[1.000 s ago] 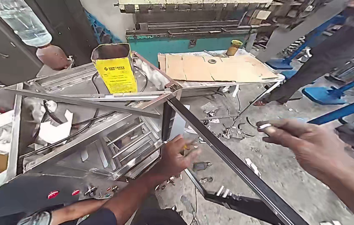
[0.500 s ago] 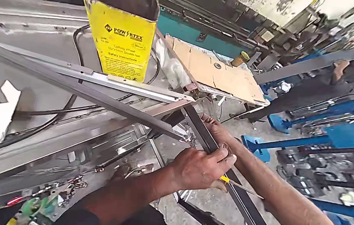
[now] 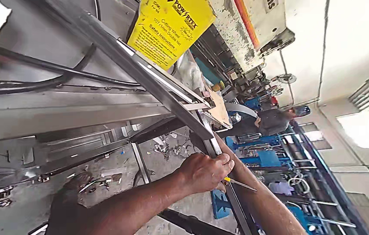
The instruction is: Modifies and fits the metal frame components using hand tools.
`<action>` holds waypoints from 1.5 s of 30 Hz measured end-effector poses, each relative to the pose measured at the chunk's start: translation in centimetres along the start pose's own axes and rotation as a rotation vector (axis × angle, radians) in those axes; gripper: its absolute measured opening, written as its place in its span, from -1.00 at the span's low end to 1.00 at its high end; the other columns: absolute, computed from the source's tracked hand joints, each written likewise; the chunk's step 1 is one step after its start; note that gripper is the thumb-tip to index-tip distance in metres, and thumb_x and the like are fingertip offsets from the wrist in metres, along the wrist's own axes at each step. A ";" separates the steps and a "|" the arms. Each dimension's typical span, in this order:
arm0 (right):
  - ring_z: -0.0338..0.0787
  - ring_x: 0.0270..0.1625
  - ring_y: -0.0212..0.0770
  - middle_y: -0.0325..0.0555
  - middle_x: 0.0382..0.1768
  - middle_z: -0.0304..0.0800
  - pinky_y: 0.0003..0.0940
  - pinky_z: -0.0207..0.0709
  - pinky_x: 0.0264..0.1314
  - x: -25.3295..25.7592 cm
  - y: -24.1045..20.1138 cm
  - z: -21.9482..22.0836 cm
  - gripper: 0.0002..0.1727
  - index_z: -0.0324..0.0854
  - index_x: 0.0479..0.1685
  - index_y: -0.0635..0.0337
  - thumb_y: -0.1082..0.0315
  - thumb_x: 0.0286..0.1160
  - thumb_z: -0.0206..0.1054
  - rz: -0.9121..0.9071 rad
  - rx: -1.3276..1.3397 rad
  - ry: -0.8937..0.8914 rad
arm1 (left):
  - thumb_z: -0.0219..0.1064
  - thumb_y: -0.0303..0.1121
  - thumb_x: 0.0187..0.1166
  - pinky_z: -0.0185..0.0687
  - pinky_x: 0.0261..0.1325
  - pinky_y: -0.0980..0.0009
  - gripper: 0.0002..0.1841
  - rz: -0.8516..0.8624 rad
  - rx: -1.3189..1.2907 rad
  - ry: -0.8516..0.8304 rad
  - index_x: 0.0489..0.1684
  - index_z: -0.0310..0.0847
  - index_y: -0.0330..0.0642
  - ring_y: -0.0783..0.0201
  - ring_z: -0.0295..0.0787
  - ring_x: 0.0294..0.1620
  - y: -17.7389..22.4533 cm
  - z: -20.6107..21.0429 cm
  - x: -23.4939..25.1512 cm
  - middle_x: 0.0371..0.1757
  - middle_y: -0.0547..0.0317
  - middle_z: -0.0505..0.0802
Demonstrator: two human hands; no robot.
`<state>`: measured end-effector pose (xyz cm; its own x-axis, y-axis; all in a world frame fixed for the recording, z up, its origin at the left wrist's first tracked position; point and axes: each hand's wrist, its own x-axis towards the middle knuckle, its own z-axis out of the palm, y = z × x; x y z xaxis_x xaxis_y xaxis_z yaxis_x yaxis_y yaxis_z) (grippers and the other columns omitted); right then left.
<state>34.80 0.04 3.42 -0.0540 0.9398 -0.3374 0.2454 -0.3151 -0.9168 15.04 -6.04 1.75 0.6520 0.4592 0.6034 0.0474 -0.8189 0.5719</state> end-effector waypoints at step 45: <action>0.90 -0.17 -0.31 -0.14 -0.27 0.88 -0.37 0.82 -0.02 -2.6 -8.2 4.6 -0.35 0.62 -0.10 0.14 0.04 -0.17 0.84 0.066 -0.109 0.110 | 0.57 -0.01 0.36 0.76 -0.39 0.07 -0.37 0.004 -0.186 0.016 0.46 0.61 0.03 0.09 0.83 -0.33 -0.6 0.6 0.2 0.43 0.16 0.72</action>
<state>28.46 -0.41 10.83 0.0703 0.9281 -0.3656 0.3490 -0.3662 -0.8626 15.63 -5.65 1.15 0.6400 0.4624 0.6137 -0.0969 -0.7437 0.6614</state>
